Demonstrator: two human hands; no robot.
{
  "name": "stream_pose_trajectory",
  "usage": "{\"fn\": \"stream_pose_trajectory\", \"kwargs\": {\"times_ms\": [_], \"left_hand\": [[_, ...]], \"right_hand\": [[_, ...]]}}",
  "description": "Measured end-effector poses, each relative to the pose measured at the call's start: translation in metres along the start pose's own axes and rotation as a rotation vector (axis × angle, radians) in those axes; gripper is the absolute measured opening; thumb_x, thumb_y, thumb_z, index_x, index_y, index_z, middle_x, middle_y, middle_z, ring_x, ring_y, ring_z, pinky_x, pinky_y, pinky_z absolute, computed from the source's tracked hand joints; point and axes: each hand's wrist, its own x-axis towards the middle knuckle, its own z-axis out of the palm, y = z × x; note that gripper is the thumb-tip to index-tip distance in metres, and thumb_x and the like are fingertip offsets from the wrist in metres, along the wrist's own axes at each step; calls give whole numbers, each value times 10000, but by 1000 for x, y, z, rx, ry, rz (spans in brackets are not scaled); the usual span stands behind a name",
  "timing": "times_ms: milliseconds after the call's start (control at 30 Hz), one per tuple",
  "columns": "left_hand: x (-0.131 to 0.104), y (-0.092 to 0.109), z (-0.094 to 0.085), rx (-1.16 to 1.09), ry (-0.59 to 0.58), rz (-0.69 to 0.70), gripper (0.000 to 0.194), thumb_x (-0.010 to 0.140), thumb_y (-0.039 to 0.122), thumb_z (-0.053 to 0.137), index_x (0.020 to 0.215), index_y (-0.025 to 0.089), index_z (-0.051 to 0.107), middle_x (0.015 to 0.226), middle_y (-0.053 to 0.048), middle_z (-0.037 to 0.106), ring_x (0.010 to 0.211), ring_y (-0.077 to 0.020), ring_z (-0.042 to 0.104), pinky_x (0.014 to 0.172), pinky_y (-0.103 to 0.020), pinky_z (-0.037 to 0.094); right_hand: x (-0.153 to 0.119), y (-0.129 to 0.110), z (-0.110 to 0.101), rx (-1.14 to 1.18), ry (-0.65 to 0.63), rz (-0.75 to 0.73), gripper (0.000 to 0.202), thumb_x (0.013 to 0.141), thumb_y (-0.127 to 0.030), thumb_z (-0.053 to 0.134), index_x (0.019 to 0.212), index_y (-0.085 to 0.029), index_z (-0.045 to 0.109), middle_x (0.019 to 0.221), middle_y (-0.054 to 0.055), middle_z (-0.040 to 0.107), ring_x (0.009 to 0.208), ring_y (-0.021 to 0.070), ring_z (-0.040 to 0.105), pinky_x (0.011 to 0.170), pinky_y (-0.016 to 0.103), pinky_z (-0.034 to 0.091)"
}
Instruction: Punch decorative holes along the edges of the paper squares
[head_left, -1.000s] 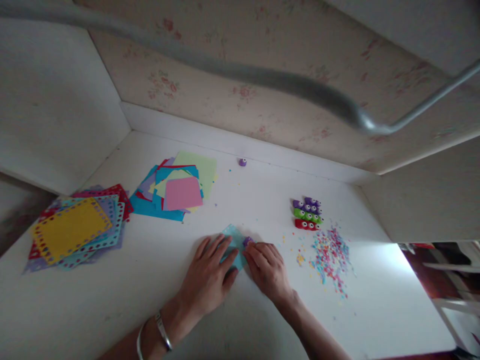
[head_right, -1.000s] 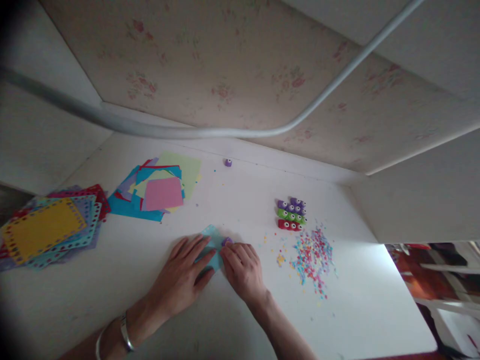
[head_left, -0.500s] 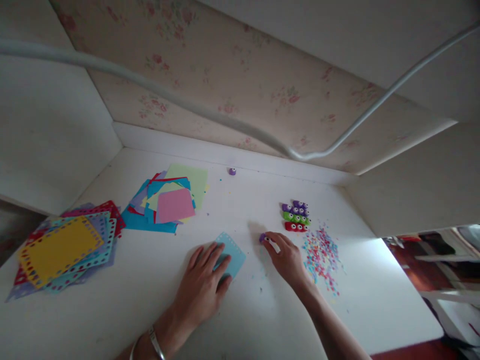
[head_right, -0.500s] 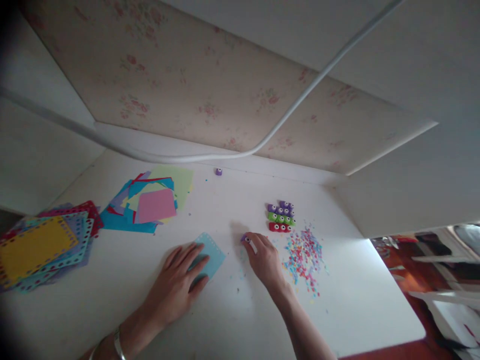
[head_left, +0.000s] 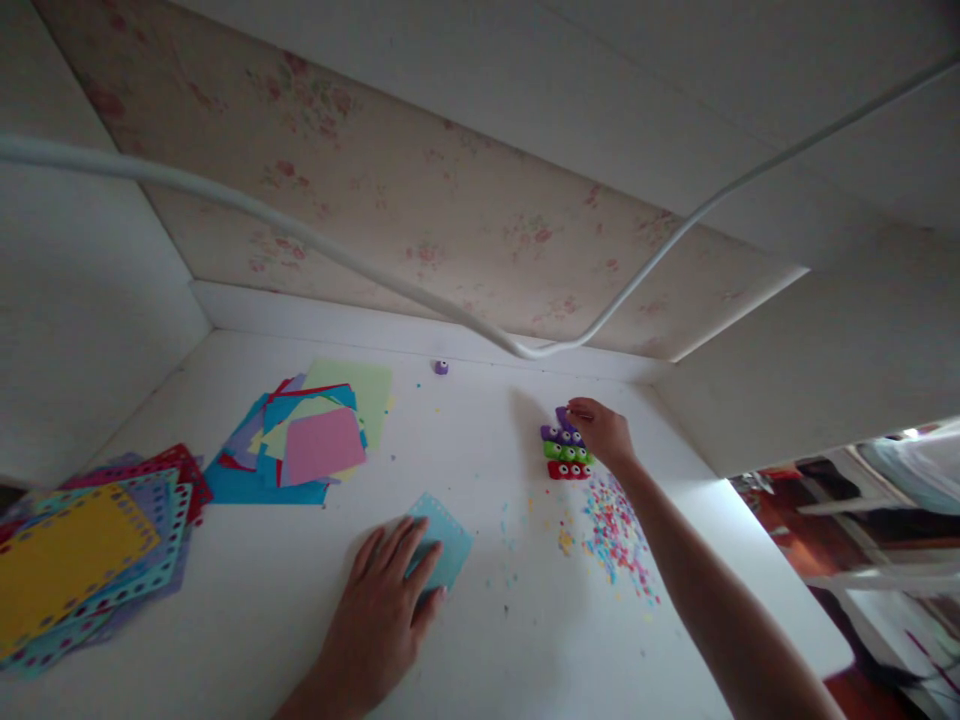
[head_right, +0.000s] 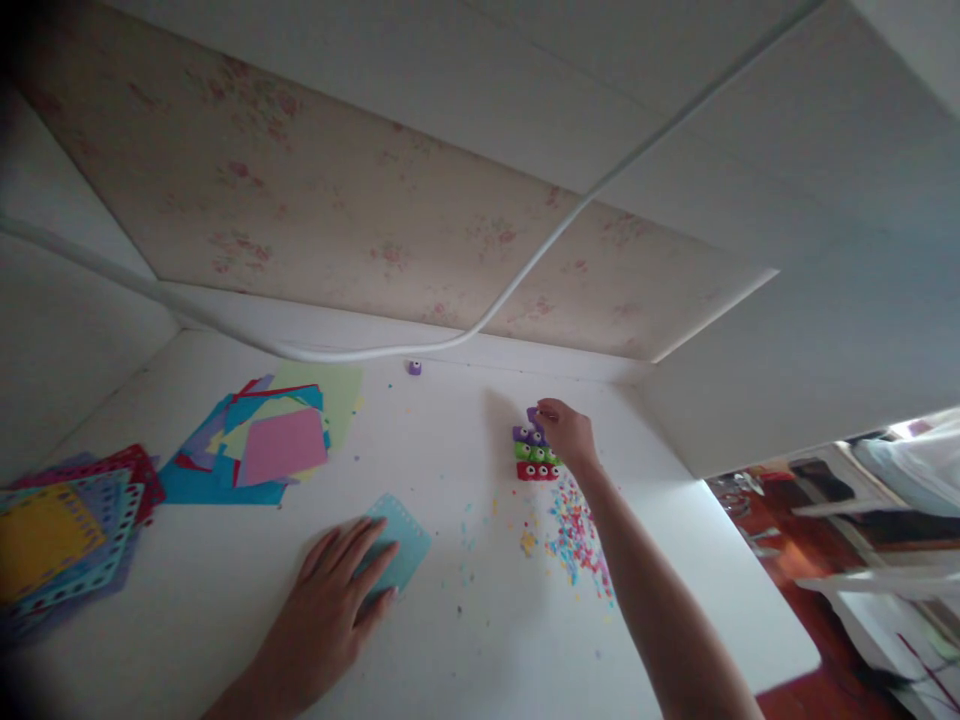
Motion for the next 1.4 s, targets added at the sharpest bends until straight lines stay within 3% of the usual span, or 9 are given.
{"fn": "stream_pose_trajectory", "kwargs": {"times_ms": [200, 333, 433, 567, 733, 833, 967, 1167, 1400], "left_hand": [[0, 0, -1, -22, -31, -24, 401, 895, 272, 592, 1296, 269, 585, 1442, -87, 521, 1318, -296, 471, 1092, -536, 322], [0, 2, -4, -50, -63, -42, 414, 895, 263, 592, 1309, 267, 573, 1447, -101, 511, 1331, -302, 462, 1094, -555, 341], [-1, 2, -4, -77, -64, -50, 421, 883, 244, 608, 1302, 263, 574, 1458, -113, 492, 1339, -301, 459, 1099, -556, 358], [-2, 0, -1, -127, -28, -98, 472, 831, 230, 684, 1291, 244, 579, 1459, -129, 473, 1334, -308, 465, 1086, -529, 407], [2, -7, -8, -119, 1, -199, 589, 765, 261, 777, 1309, 188, 563, 1429, -156, 489, 1327, -339, 453, 1087, -520, 407], [6, -9, -15, -88, 4, -298, 658, 735, 294, 811, 1324, 165, 548, 1401, -168, 525, 1280, -349, 482, 1075, -533, 388], [8, -10, -21, -83, -13, -376, 715, 730, 291, 819, 1363, 177, 510, 1366, -156, 562, 1206, -349, 513, 1027, -531, 385], [7, -17, -19, -169, -19, -441, 766, 690, 234, 825, 1373, 186, 483, 1202, -108, 588, 1105, -302, 519, 974, -456, 409], [11, -20, -22, -581, 69, -507, 518, 761, 112, 630, 1262, 182, 517, 1171, -92, 558, 1093, -255, 573, 984, -425, 444]], "right_hand": [[12, 23, 17, -124, -130, -58, 230, 786, -236, 625, 987, -253, 736, 915, 21, 788, 876, 223, 743, 820, 328, 562], [14, 13, 17, -178, -148, -127, 270, 799, -231, 606, 1036, -228, 736, 1073, 68, 756, 999, 258, 707, 936, 392, 523], [23, -18, 32, -176, -160, -210, 322, 841, -211, 555, 1126, -190, 705, 1175, 108, 712, 1055, 265, 679, 983, 427, 500], [42, -84, 84, -123, -250, -358, 376, 889, -215, 533, 1251, -221, 633, 1266, 73, 665, 1065, 212, 672, 977, 369, 520], [73, -157, 147, -93, -322, -460, 512, 917, -142, 510, 1426, -181, 469, 1542, 107, 391, 1397, 236, 398, 1148, 384, 359], [85, -175, 159, -96, -381, -459, 383, 964, -207, 527, 1346, -208, 537, 1440, 119, 500, 1288, 245, 508, 1082, 431, 425], [86, -176, 155, -91, -422, -413, 316, 958, -352, 589, 1229, -189, 583, 1264, 88, 593, 1055, 220, 622, 893, 440, 539], [42, -164, 131, 52, -406, -335, 211, 946, -266, 570, 1122, -210, 670, 1209, 100, 670, 1133, 238, 619, 1018, 414, 458], [-83, -131, 86, 351, -378, -181, 348, 956, -330, 498, 1278, -227, 582, 1105, 78, 741, 984, 198, 717, 850, 335, 569]]}}
